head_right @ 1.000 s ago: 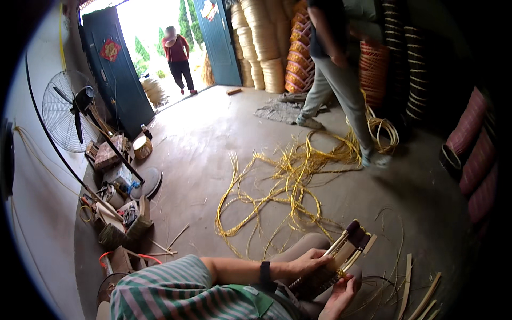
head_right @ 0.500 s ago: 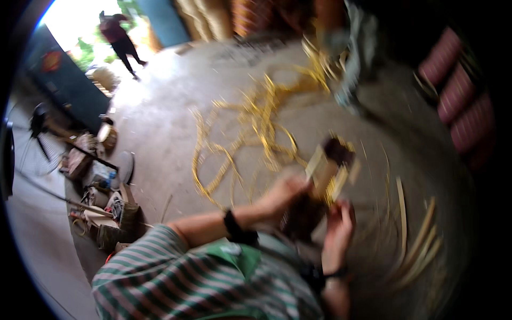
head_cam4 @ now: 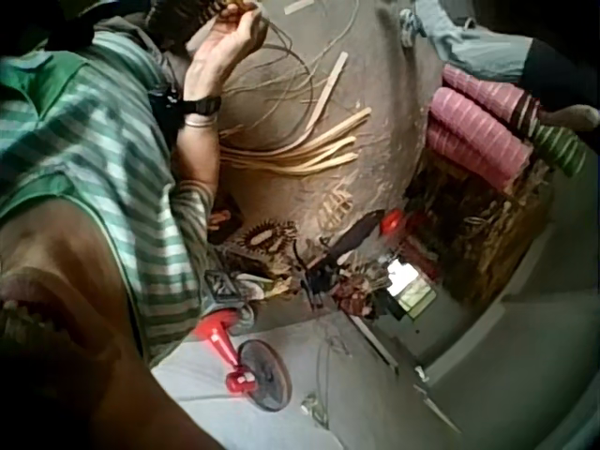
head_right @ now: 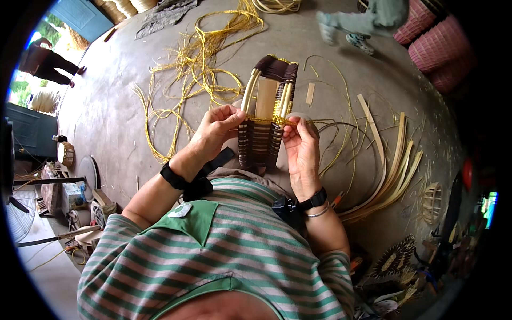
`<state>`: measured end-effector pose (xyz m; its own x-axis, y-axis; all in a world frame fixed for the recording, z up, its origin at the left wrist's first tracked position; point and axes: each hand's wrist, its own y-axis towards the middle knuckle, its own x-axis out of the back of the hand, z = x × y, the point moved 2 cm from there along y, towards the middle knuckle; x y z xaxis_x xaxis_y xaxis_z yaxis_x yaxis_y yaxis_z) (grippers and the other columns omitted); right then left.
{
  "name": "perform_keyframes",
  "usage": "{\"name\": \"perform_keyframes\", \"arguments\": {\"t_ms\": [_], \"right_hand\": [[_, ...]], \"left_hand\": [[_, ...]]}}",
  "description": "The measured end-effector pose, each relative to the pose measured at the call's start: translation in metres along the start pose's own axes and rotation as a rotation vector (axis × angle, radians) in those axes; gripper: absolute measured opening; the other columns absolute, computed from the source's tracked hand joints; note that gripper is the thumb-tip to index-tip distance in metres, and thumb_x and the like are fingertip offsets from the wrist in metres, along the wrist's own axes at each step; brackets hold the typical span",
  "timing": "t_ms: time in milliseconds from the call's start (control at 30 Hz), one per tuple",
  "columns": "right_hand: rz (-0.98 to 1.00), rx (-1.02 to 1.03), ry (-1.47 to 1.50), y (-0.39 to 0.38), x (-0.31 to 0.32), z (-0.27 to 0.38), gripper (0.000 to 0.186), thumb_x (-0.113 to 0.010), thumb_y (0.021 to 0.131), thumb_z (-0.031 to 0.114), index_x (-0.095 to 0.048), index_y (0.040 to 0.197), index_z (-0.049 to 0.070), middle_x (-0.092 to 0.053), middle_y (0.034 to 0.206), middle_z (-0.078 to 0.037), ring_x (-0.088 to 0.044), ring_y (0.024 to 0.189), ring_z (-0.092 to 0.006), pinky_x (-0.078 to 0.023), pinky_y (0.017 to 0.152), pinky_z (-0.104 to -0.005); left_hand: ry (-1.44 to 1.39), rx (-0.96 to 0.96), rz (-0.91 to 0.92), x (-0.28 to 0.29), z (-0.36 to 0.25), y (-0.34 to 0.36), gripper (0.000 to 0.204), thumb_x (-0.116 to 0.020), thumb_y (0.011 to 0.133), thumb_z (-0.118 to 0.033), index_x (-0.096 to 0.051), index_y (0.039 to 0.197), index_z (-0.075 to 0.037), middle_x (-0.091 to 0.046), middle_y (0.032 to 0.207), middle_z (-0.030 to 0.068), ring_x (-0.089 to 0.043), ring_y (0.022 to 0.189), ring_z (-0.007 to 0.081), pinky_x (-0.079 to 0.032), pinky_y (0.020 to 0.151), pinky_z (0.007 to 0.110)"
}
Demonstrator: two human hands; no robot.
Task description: The person is weaving thin yellow strips of material around a circular frame to create a basket, using their hands and a small prying tool to secure the ends.
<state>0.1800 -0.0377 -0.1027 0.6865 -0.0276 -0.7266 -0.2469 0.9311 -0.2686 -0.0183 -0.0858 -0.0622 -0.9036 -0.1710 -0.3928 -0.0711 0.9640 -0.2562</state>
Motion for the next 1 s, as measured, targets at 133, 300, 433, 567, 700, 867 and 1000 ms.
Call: {"name": "perform_keyframes", "arguments": {"t_ms": [133,300,433,567,700,867,1000], "right_hand": [[-0.012,-0.013,0.006,-0.001,0.003,-0.002,0.018,-0.051,0.095,0.018,-0.061,0.093,0.003,-0.061,0.084,-0.004,-0.057,0.074,-0.0108,-0.049,0.068,-0.0231],[0.014,-0.027,-0.024,-0.005,-0.005,-0.004,0.019,-0.051,0.095,0.018,-0.061,0.093,0.003,-0.061,0.085,-0.003,-0.058,0.075,-0.0111,-0.049,0.070,-0.0228],[0.034,0.027,-0.074,-0.006,-0.007,0.000,0.019,-0.051,0.095,0.018,-0.062,0.096,0.003,-0.061,0.086,-0.004,-0.058,0.077,-0.0116,-0.049,0.073,-0.0245],[0.019,0.044,-0.105,-0.011,-0.008,0.006,0.018,-0.052,0.095,0.019,-0.062,0.095,0.003,-0.062,0.087,-0.004,-0.059,0.076,-0.0119,-0.049,0.072,-0.0240],[0.001,-0.008,-0.128,-0.017,-0.009,0.015,0.019,-0.052,0.094,0.017,-0.061,0.096,0.001,-0.062,0.089,-0.006,-0.059,0.077,-0.0127,-0.050,0.072,-0.0243],[-0.037,-0.132,0.105,-0.005,0.023,0.028,0.016,-0.051,0.093,0.007,-0.055,0.097,-0.007,-0.060,0.092,-0.014,-0.058,0.075,-0.0131,-0.051,0.061,-0.0196],[-0.108,-0.362,0.138,0.030,0.053,0.025,0.011,-0.051,0.091,0.002,-0.056,0.096,-0.006,-0.061,0.089,-0.013,-0.061,0.073,-0.0148,-0.054,0.062,-0.0221]], "left_hand": [[-0.005,-0.018,0.022,0.001,0.009,-0.001,0.017,-0.063,0.089,-0.016,-0.057,0.092,-0.002,-0.062,0.087,0.0029,-0.057,0.081,0.0086,-0.046,0.074,0.024],[0.052,-0.197,0.070,0.007,0.022,0.006,0.013,-0.057,0.090,-0.009,-0.054,0.098,0.001,-0.063,0.091,0.0045,-0.056,0.085,0.0085,-0.045,0.078,0.023],[-0.102,-0.040,0.068,-0.011,-0.001,0.002,0.018,-0.053,0.093,-0.014,-0.054,0.103,0.000,-0.061,0.097,0.0069,-0.058,0.086,0.0124,-0.046,0.080,0.026],[-0.191,0.013,0.190,-0.021,-0.001,0.007,0.023,-0.050,0.095,-0.019,-0.054,0.107,0.000,-0.062,0.099,0.0068,-0.059,0.088,0.0136,-0.047,0.080,0.027],[-0.148,0.058,0.221,-0.024,0.004,0.016,0.027,-0.049,0.096,-0.022,-0.055,0.109,0.000,-0.062,0.098,0.0060,-0.058,0.088,0.0115,-0.047,0.079,0.027],[0.046,0.008,0.151,-0.023,0.005,0.011,0.033,-0.047,0.097,-0.026,-0.054,0.113,0.002,-0.062,0.098,0.0048,-0.056,0.088,0.0092,-0.046,0.079,0.025],[0.088,0.020,0.153,-0.026,0.002,0.007,0.035,-0.046,0.098,-0.027,-0.053,0.116,0.002,-0.061,0.099,0.0037,-0.055,0.090,0.0084,-0.045,0.081,0.025]]}}
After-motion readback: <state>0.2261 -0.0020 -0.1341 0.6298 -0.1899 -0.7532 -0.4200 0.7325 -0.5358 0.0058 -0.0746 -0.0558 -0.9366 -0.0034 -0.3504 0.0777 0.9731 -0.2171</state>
